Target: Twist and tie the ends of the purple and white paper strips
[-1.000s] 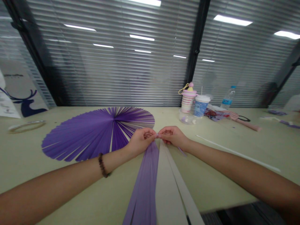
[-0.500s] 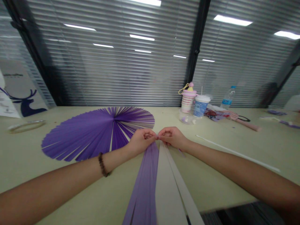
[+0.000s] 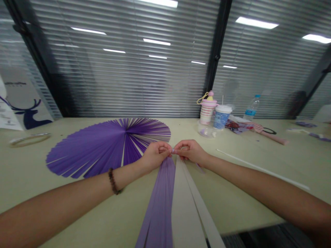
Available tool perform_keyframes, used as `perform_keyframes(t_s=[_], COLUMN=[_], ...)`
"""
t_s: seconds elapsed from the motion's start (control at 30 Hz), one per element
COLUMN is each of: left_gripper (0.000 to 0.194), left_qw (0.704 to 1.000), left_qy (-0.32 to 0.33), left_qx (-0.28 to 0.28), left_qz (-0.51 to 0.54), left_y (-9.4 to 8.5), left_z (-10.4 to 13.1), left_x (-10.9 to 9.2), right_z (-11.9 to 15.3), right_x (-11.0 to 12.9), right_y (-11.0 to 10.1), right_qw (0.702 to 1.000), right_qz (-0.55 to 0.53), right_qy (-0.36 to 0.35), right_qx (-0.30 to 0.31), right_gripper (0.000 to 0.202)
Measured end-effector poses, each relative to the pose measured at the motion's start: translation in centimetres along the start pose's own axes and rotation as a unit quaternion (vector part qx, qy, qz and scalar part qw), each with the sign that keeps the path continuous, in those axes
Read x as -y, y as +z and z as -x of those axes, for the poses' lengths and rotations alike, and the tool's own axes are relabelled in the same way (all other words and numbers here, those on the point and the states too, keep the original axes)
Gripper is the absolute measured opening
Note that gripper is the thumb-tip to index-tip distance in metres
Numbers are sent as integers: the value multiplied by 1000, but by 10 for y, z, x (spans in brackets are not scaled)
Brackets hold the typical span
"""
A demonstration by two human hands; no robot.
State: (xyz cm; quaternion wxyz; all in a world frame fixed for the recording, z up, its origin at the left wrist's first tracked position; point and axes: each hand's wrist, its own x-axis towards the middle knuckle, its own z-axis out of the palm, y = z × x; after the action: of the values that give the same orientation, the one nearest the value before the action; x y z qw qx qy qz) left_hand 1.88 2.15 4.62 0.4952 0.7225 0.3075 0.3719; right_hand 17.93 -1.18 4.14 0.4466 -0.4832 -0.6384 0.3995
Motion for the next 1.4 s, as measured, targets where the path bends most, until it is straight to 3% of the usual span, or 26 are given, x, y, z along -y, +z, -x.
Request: perform_keyframes(t_s=[0.17,0.5,0.7,1.0,1.17,1.4], left_gripper=[8,15,11,16,15,18], left_qw=[1000,985,994,995,999,997], left_qy=[9,90,52,60,28,49], left_qx=[12,42,29,38,25,11], left_qz=[-16,-143,-89,-74,-39,-50], left_y=[0,-1,1,-1,1,-1], left_z=[0,-3,-2,-2,-1,-3], left_x=[1,8,3,1,2,3], right_z=[1,1,-1,-1,0,-2], right_x=[3,4,3,3,3,-3], right_y=[1,2,-1,0,1,-2], right_qw=[1000,1000,1000,1000,1000,1000], right_qz=[9,11,-10,-1,10,2], right_qy=[-1,3,5,4,-8,-22], right_qx=[-3,23,14,7,13,-3], right_gripper=[26,22,21,12,18,27])
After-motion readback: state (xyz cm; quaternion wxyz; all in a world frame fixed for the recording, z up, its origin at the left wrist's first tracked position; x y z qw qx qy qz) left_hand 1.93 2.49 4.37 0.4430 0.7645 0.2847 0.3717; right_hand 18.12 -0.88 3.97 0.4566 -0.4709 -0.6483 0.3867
